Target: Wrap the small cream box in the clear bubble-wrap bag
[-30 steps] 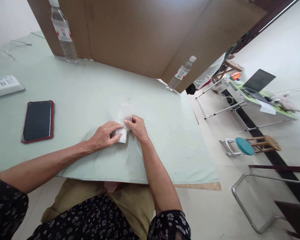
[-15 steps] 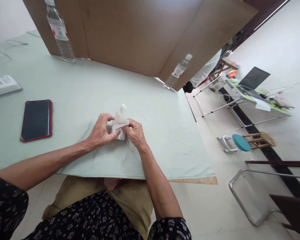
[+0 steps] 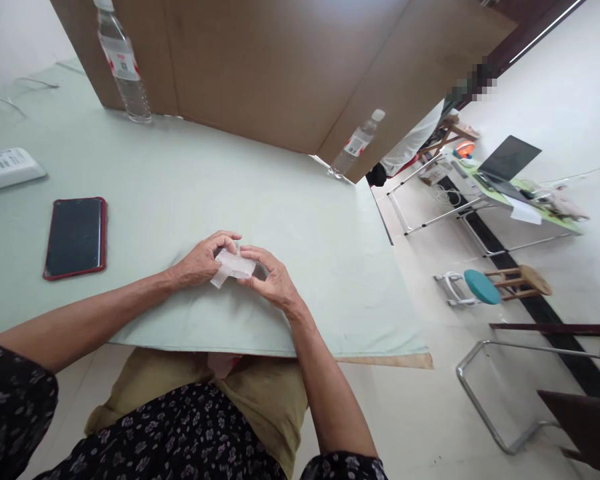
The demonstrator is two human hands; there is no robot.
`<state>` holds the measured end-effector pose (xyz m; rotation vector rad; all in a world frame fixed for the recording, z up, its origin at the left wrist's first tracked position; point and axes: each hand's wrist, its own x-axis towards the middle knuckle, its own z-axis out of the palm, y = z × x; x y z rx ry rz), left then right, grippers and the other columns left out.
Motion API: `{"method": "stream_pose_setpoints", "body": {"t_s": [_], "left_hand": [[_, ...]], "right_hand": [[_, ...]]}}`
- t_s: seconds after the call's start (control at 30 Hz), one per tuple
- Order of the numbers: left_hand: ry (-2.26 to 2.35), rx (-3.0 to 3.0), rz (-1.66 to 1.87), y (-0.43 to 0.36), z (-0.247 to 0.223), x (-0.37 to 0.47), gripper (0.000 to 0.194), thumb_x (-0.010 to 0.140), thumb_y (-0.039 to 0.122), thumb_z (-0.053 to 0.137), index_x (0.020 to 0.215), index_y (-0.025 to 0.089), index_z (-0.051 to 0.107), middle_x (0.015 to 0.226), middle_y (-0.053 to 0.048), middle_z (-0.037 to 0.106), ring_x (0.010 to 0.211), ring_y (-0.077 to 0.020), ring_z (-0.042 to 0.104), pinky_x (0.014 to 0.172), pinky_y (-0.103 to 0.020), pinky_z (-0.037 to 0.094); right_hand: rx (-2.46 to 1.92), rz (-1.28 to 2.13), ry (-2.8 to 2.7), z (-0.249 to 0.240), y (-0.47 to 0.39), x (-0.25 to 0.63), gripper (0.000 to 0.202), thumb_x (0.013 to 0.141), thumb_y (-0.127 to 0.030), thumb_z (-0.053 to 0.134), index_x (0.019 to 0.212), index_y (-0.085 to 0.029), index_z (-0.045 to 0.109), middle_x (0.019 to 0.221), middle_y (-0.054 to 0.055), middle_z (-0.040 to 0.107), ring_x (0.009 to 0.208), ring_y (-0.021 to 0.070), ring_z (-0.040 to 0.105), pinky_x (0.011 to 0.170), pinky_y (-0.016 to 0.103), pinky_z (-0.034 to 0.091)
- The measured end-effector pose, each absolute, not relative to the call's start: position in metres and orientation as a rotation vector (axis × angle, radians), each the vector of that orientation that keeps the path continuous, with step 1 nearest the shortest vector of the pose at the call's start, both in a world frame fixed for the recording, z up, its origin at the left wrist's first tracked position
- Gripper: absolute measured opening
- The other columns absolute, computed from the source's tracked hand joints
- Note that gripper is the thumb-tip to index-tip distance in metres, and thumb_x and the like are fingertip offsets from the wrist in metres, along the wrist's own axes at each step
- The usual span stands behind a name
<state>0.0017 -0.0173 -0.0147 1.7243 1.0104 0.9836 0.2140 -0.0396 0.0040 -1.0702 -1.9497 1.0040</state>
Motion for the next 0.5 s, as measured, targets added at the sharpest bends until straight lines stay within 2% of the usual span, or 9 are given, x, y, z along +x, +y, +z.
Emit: {"method": "stream_pose_setpoints", "body": {"t_s": [0.1,0.23,0.3,0.37,0.43,0.5], "left_hand": [[0.999,1.671,0.976,-0.020,-0.014,0.003,0.024,0.064,0.012,0.064,0.087,0.019,0.059,0.135,-0.012,0.060,0.123,-0.0272,0.060,0.100,-0.046,0.051],[1.002,1.686,0.997,-0.018,-0.009,0.001,0.020,0.070,0.022,0.064,0.090,0.019,0.061,0.131,-0.013,0.064,0.121,-0.0274,0.062,0.102,-0.045,0.050],[0.983,1.717,0.985,-0.015,-0.007,-0.003,0.024,0.076,0.030,0.063,0.097,0.019,0.064,0.130,-0.012,0.065,0.122,-0.0273,0.062,0.104,-0.044,0.049],[0.947,1.736,0.935,-0.012,-0.005,-0.007,0.035,0.077,0.037,0.064,0.107,0.019,0.065,0.126,-0.011,0.068,0.117,-0.0272,0.064,0.101,-0.043,0.050],[0.904,1.725,0.870,-0.010,-0.005,-0.009,0.047,0.074,0.041,0.070,0.114,0.018,0.063,0.117,-0.011,0.070,0.107,-0.0266,0.067,0.094,-0.042,0.054],[0.857,1.666,0.822,-0.009,-0.006,-0.009,0.052,0.072,0.041,0.074,0.115,0.016,0.062,0.111,-0.011,0.071,0.100,-0.0256,0.069,0.086,-0.039,0.056]], "right_hand": [[-1.110,0.772,-2.086,-0.004,-0.047,0.212,0.056,0.078,-0.042,0.079,0.130,-0.028,0.064,0.144,0.011,0.061,0.137,0.0297,0.053,0.116,0.052,0.037],[-1.139,0.644,-2.017,-0.012,-0.043,0.203,0.039,0.085,-0.036,0.067,0.122,-0.026,0.067,0.136,0.011,0.067,0.129,0.0273,0.059,0.113,0.049,0.041],[-1.159,0.779,-1.876,-0.011,-0.038,0.200,0.037,0.083,-0.040,0.069,0.117,-0.024,0.069,0.126,0.010,0.071,0.118,0.0262,0.064,0.106,0.044,0.048],[-1.197,1.003,-1.709,-0.006,-0.033,0.198,0.039,0.081,-0.048,0.071,0.109,-0.021,0.071,0.109,0.008,0.075,0.101,0.0238,0.068,0.092,0.039,0.054],[-1.239,1.224,-1.575,-0.002,-0.030,0.197,0.043,0.079,-0.056,0.071,0.101,-0.020,0.073,0.092,0.005,0.074,0.084,0.0203,0.066,0.078,0.034,0.055],[-1.270,1.364,-1.511,0.002,-0.029,0.197,0.047,0.078,-0.062,0.070,0.096,-0.019,0.074,0.085,0.003,0.071,0.076,0.0180,0.062,0.067,0.030,0.053]]}}
